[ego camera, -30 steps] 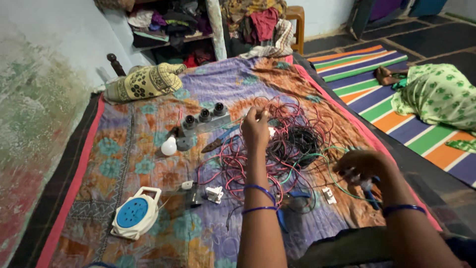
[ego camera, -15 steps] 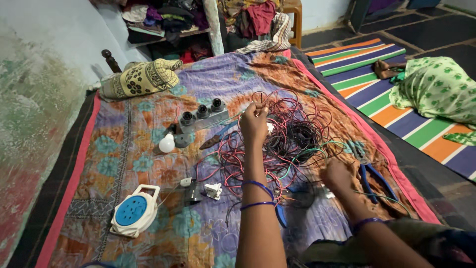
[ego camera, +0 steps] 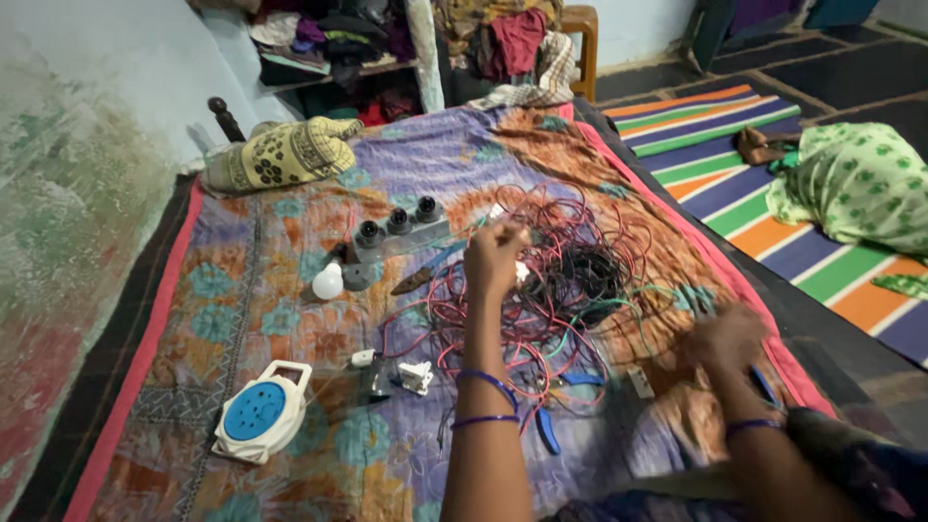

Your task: The person sits at a bed working on a tangle of red and black electrical wires. They thread wire ends into a white multi-socket board, then use blue-handled pliers to strip and tighten the wire connections, and finally handle a black round plug body to attach wires to it.

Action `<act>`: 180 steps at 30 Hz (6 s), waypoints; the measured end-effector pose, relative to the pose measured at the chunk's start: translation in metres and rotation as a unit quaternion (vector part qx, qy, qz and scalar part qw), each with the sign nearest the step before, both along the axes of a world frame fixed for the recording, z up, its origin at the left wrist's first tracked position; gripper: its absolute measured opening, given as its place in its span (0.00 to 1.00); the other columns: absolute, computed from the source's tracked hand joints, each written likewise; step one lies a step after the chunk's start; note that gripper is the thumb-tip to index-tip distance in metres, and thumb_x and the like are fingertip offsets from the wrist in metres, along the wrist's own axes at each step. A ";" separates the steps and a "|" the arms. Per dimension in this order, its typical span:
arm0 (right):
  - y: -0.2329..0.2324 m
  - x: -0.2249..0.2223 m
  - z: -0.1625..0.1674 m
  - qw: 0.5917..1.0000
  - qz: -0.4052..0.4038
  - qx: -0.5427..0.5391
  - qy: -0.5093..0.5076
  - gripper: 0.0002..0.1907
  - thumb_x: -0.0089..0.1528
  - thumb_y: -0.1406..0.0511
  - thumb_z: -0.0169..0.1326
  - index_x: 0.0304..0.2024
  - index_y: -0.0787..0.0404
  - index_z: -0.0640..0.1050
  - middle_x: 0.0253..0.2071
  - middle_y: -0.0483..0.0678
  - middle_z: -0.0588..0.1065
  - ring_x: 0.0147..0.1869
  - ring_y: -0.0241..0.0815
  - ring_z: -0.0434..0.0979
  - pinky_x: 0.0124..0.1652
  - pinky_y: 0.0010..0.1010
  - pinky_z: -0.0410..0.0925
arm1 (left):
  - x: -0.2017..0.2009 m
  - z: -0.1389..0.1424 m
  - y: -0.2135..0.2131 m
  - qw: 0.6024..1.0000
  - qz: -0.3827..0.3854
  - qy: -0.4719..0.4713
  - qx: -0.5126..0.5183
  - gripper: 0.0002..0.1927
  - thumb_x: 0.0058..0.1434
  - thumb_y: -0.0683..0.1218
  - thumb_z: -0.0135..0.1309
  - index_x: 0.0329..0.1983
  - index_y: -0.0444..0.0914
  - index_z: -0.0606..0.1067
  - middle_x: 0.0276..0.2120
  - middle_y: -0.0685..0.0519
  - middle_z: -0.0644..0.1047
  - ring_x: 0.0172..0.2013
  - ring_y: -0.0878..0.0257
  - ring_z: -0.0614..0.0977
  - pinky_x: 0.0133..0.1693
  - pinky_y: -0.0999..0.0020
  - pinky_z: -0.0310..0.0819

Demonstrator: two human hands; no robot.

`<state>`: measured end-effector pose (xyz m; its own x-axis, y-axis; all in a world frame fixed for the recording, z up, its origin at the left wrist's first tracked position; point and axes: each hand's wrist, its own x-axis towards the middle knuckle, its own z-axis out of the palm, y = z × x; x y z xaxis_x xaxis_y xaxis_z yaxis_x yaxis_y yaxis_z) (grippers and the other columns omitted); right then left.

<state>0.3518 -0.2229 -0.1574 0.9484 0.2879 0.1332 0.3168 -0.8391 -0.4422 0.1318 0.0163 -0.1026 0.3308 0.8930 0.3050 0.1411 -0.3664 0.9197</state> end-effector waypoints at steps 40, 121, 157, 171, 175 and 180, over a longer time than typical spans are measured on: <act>0.120 -0.060 -0.004 0.856 0.414 0.306 0.049 0.11 0.53 0.69 0.64 0.40 0.61 0.87 0.35 0.52 0.75 0.36 0.40 0.75 0.37 0.32 0.67 | -0.051 -0.018 0.036 0.998 0.044 0.041 -0.011 0.11 0.60 0.49 0.61 0.42 0.39 0.81 0.32 0.48 0.84 0.34 0.58 0.85 0.38 0.64 0.76; 0.127 -0.092 0.076 0.693 0.556 0.189 0.418 0.16 0.57 0.67 0.59 0.47 0.68 0.84 0.37 0.45 0.86 0.42 0.38 0.84 0.44 0.25 0.72 | -0.110 0.037 0.046 0.973 0.113 0.101 0.175 0.09 0.59 0.48 0.62 0.42 0.44 0.85 0.31 0.48 0.76 0.33 0.56 0.80 0.37 0.61 0.73; 0.111 -0.095 0.064 0.786 0.498 0.084 -0.357 0.25 0.48 0.62 0.61 0.50 0.39 0.81 0.57 0.47 0.73 0.67 0.52 0.65 0.61 0.59 0.55 | -0.099 -0.003 0.067 0.992 -0.084 0.097 -0.006 0.11 0.61 0.46 0.61 0.45 0.42 0.84 0.36 0.52 0.85 0.38 0.66 0.84 0.42 0.67 0.76; 0.117 -0.080 0.072 0.770 0.509 0.111 -0.370 0.16 0.52 0.62 0.60 0.44 0.41 0.84 0.54 0.47 0.75 0.66 0.49 0.68 0.59 0.56 0.56 | -0.112 -0.003 0.065 0.991 -0.068 0.105 -0.043 0.12 0.63 0.49 0.59 0.46 0.40 0.84 0.33 0.53 0.83 0.33 0.67 0.78 0.36 0.66 0.71; 0.114 -0.080 0.078 0.768 0.512 0.090 -0.374 0.16 0.52 0.63 0.60 0.43 0.40 0.84 0.55 0.46 0.75 0.66 0.48 0.68 0.61 0.56 0.56 | -0.113 0.003 0.063 0.991 -0.067 0.109 -0.048 0.12 0.63 0.49 0.58 0.46 0.41 0.84 0.33 0.55 0.83 0.33 0.68 0.78 0.37 0.68 0.71; 0.114 -0.084 0.083 0.760 0.519 0.087 -0.381 0.20 0.48 0.64 0.61 0.43 0.40 0.84 0.54 0.47 0.75 0.66 0.48 0.67 0.59 0.58 0.56 | -0.107 -0.001 0.066 0.992 -0.098 0.068 -0.050 0.13 0.64 0.49 0.58 0.47 0.38 0.83 0.33 0.55 0.82 0.34 0.69 0.78 0.39 0.69 0.70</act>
